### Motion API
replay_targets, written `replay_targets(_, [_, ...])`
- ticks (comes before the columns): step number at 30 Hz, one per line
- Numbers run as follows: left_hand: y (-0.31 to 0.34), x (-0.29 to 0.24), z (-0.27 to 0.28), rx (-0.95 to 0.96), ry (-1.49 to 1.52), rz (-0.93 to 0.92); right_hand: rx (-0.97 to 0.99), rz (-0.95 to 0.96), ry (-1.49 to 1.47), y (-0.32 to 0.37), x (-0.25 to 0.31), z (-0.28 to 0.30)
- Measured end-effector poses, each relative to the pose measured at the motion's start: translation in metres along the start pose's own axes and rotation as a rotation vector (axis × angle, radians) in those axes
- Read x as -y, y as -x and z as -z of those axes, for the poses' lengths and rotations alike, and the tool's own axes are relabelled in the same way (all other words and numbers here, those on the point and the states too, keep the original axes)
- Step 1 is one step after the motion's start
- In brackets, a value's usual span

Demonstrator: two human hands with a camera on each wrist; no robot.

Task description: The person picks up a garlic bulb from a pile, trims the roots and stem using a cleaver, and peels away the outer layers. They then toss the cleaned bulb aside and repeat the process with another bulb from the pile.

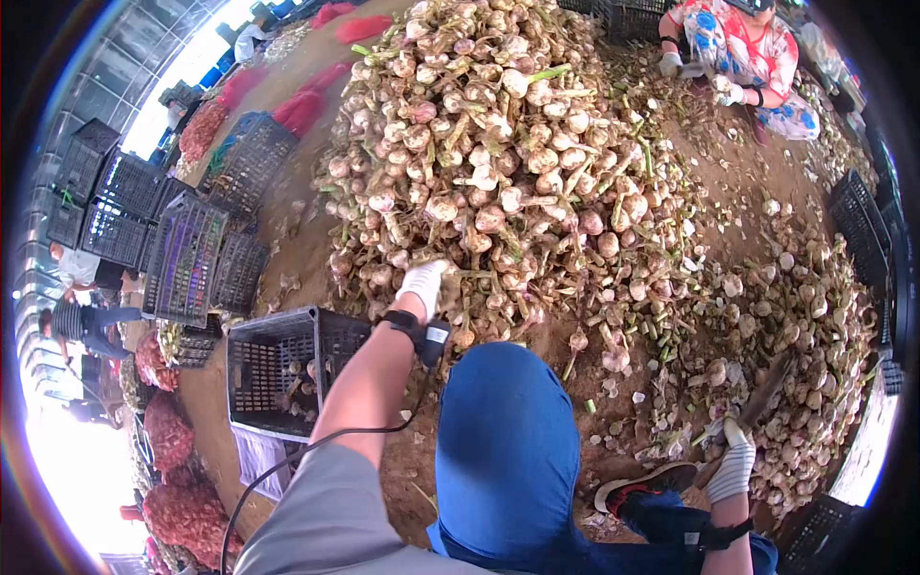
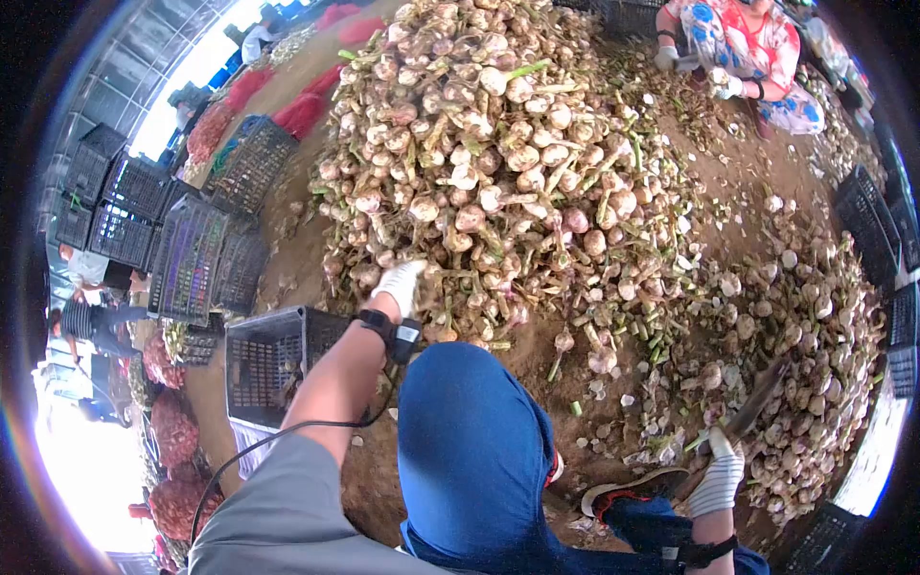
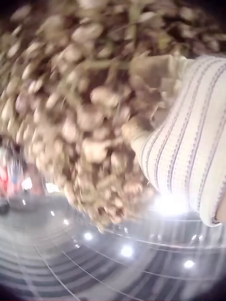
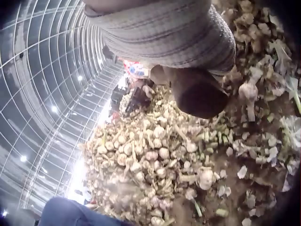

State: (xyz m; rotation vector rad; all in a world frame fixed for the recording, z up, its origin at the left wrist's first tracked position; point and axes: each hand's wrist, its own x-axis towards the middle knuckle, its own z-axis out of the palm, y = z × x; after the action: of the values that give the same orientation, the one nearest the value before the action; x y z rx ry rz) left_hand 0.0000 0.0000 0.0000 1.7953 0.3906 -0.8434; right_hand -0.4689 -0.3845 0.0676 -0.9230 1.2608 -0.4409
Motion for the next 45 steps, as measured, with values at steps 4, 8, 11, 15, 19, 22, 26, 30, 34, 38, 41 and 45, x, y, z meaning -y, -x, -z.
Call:
replay_targets(4, [-0.032, 0.002, -0.048, -0.332, -0.149, 0.064, 0.010, 0.045, 0.060, 0.021, 0.001, -0.025])
replay_targets(8, [-0.106, 0.043, -0.044, -0.439, -0.047, 0.021, -0.008, 0.091, 0.163, 0.028, 0.000, -0.008])
replay_targets(11, [-0.091, 0.029, -0.029, -0.221, -0.710, -0.286, -0.055, 0.093, 0.124, 0.021, -0.010, 0.001])
replay_targets(15, [-0.073, 0.014, -0.034, -0.218, -0.463, -0.357, -0.014, 0.055, 0.150, 0.035, -0.008, -0.009])
replay_targets(19, [-0.034, -0.010, -0.045, -0.176, 0.623, -0.366, -0.015, 0.141, 0.115, 0.031, -0.001, -0.001])
replay_targets(22, [0.023, -0.045, -0.025, -0.151, -0.267, -1.043, -0.030, 0.150, 0.021, 0.029, 0.004, 0.007])
replay_targets(26, [0.180, -0.136, -0.064, 0.390, 0.427, -0.946, 0.072, 0.240, 0.009, 0.051, 0.028, -0.024])
replay_targets(30, [0.285, -0.169, -0.126, 0.804, 0.982, -0.231, 0.320, 0.311, 0.035, 0.104, 0.070, -0.053])
replay_targets(34, [0.329, -0.105, -0.199, 0.957, 0.346, -0.852, 0.500, 0.481, 0.050, 0.162, 0.117, -0.073])
replay_targets(38, [0.359, -0.053, -0.263, 0.688, -0.151, -1.438, 0.469, 0.507, -0.010, 0.170, 0.133, -0.082])
replay_targets(41, [0.356, -0.026, -0.288, 0.770, -0.123, -1.230, 0.484, 0.513, -0.126, 0.147, 0.114, -0.066])
replay_targets(45, [0.351, -0.001, -0.306, 0.816, -0.066, -1.184, 0.454, 0.469, -0.202, 0.131, 0.086, -0.048])
